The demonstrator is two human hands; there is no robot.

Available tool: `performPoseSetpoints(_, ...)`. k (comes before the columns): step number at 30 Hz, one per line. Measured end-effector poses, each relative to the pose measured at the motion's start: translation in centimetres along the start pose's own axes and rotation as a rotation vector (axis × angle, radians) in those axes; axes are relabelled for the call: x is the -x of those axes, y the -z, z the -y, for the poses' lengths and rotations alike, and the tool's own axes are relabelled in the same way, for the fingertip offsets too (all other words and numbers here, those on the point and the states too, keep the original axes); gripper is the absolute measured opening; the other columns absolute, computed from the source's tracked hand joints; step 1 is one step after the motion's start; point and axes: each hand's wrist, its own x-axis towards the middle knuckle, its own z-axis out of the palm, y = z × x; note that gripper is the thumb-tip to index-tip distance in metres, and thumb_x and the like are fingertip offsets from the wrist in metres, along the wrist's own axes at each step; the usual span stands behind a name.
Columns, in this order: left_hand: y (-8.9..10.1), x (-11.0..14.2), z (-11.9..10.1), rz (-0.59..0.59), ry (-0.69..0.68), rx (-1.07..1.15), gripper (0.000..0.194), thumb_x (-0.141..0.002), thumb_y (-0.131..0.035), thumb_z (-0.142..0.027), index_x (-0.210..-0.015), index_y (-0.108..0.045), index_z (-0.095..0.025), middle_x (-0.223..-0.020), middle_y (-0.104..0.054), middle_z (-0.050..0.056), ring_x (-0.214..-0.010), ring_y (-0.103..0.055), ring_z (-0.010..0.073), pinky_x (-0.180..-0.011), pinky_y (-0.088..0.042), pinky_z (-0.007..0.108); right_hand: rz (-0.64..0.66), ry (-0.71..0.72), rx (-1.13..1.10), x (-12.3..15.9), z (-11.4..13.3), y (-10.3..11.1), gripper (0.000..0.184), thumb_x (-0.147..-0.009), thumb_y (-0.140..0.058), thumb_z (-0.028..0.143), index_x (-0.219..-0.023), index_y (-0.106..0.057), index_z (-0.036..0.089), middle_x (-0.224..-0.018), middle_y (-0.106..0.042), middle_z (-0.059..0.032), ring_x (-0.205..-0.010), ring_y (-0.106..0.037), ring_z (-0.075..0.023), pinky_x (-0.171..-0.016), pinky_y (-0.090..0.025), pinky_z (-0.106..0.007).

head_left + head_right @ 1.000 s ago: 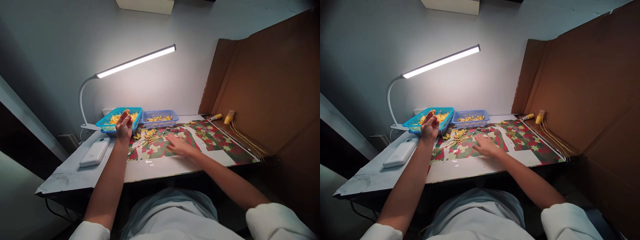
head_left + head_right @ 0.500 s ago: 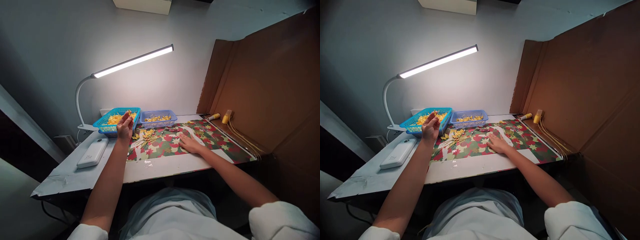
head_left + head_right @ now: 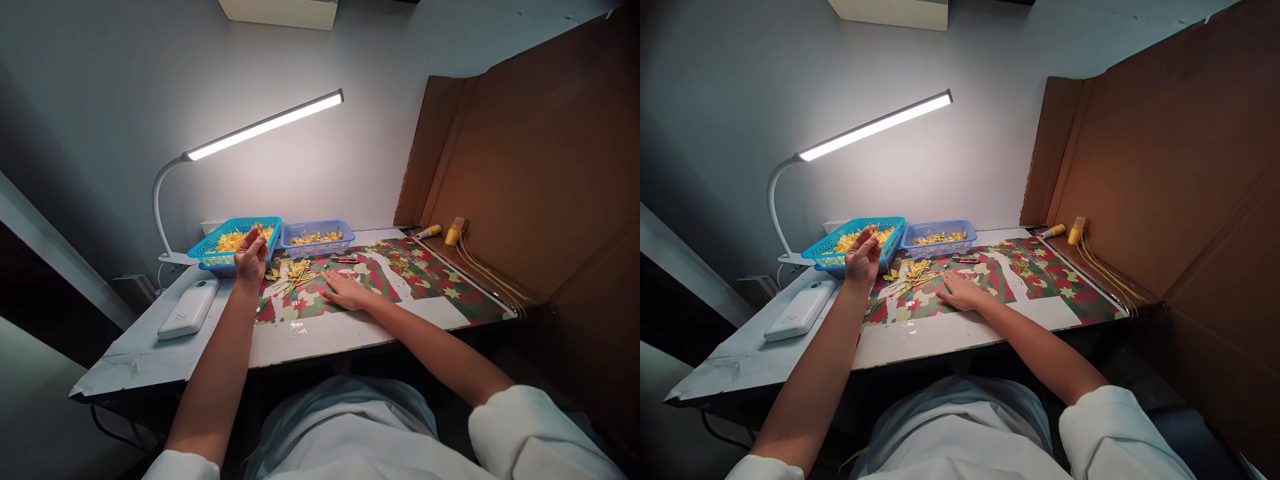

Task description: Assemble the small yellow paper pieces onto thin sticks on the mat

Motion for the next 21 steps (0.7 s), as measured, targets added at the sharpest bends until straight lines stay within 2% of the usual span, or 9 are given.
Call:
performPoseSetpoints(2, -0.1, 0.2, 0.0, 0.009, 0.003, 0.005, 0.026, -0.058, -0.076, -0.008, -0.081, -0.074, -0.021, -0.096, -0.072, 0.002, -0.062, -0.059, 0.0029, -0.056, -0.046, 0.012, -0.021, -0.016, 0.019, 0.0, -0.5, -0.8, 0.075, -0.089, -0.017, 0.062, -0.149, -0.019, 0.016, -0.155, -0.012, -0.0075, -0.143, -0.011, -0.024, -0.116, -0.006, -0.047)
performPoseSetpoints(4, -0.3, 0.3, 0.0, 0.021, 0.008, 0.009, 0.027, -0.058, -0.076, -0.008, -0.082, -0.074, -0.02, -0.097, -0.072, 0.002, -0.062, -0.059, 0.003, -0.056, -0.047, 0.012, -0.03, -0.09, 0.044, 1.0, -2.7, -0.6, 0.074, -0.09, -0.016, 0.061, -0.149, -0.017, 0.017, -0.155, -0.012, -0.0066, -0.144, -0.01, -0.0235, -0.116, -0.004, -0.048)
performPoseSetpoints(8, -0.4, 0.4, 0.2, 0.023, 0.016, 0.007, 0.027, -0.058, -0.075, -0.008, -0.082, -0.074, -0.02, -0.101, -0.071, 0.003, -0.064, -0.059, 0.0037, -0.057, -0.047, 0.012, -0.032, -0.3, 0.119, 4.6, -8.8, 1.7, 0.074, -0.09, -0.016, 0.06, -0.149, -0.016, 0.017, -0.156, -0.01, -0.0064, -0.144, -0.008, -0.0248, -0.115, -0.002, -0.05)
performPoseSetpoints(10, -0.4, 0.4, 0.2, 0.013, 0.017, 0.003, 0.027, -0.058, -0.075, -0.008, -0.082, -0.074, -0.021, -0.103, -0.071, 0.003, -0.064, -0.059, 0.0037, -0.056, -0.047, 0.012, -0.036, -0.456, 0.172, 5.7, -10.5, 3.1, 0.073, -0.09, -0.017, 0.059, -0.148, -0.019, 0.015, -0.155, -0.015, -0.0101, -0.143, -0.01, -0.0271, -0.113, 0.001, -0.054)
performPoseSetpoints(12, -0.3, 0.4, 0.2, 0.01, 0.018, -0.007, 0.028, -0.058, -0.076, -0.008, -0.082, -0.074, -0.021, -0.104, -0.071, 0.004, -0.063, -0.058, 0.0036, -0.056, -0.047, 0.012, -0.075, -0.545, 0.184, 5.6, -10.3, 3.7, 0.072, -0.09, -0.02, 0.058, -0.147, -0.025, 0.014, -0.153, -0.021, -0.0135, -0.143, -0.012, -0.0292, -0.113, 0.0, -0.056)
performPoseSetpoints(13, -0.3, 0.4, 0.2, 0.011, 0.019, -0.012, 0.028, -0.057, -0.076, -0.009, -0.083, -0.074, -0.021, -0.105, -0.07, 0.004, -0.064, -0.058, 0.0037, -0.056, -0.047, 0.012, -0.099, -0.521, 0.174, 5.1, -9.5, 3.7, 0.071, -0.09, -0.02, 0.057, -0.146, -0.027, 0.013, -0.153, -0.021, -0.0141, -0.143, -0.012, -0.0293, -0.113, 0.0, -0.055)
performPoseSetpoints(15, -0.3, 0.4, 0.2, 0.017, 0.02, -0.017, 0.029, -0.057, -0.077, -0.009, -0.083, -0.074, -0.021, -0.105, -0.07, 0.004, -0.064, -0.059, 0.0039, -0.056, -0.047, 0.012, -0.127, -0.351, 0.116, 3.3, -7.0, 3.0, 0.07, -0.091, -0.019, 0.056, -0.145, -0.029, 0.013, -0.153, -0.022, -0.0133, -0.143, -0.014, -0.0286, -0.115, -0.004, -0.051)
performPoseSetpoints(18, -0.3, 0.5, 0.1, 0.029, 0.015, -0.014, 0.029, -0.056, -0.077, -0.01, -0.083, -0.074, -0.021, -0.104, -0.071, 0.004, -0.064, -0.059, 0.0037, -0.056, -0.047, 0.012, -0.034, -0.094, -0.018, 0.5, -3.5, 1.2, 0.074, -0.09, -0.018, 0.061, -0.148, -0.022, 0.015, -0.155, -0.016, -0.0102, -0.143, -0.013, -0.0264, -0.115, -0.011, -0.047)
performPoseSetpoints(21, -0.3, 0.5, 0.1, 0.04, 0.014, -0.011, 0.029, -0.056, -0.077, -0.01, -0.083, -0.074, -0.022, -0.103, -0.071, 0.003, -0.063, -0.059, 0.0032, -0.056, -0.047, 0.011, -0.01, -0.07, 0.004, 0.0, -3.3, 0.3, 0.076, -0.089, -0.017, 0.064, -0.149, -0.019, 0.017, -0.155, -0.012, -0.0079, -0.143, -0.011, -0.0266, -0.115, -0.006, -0.049)
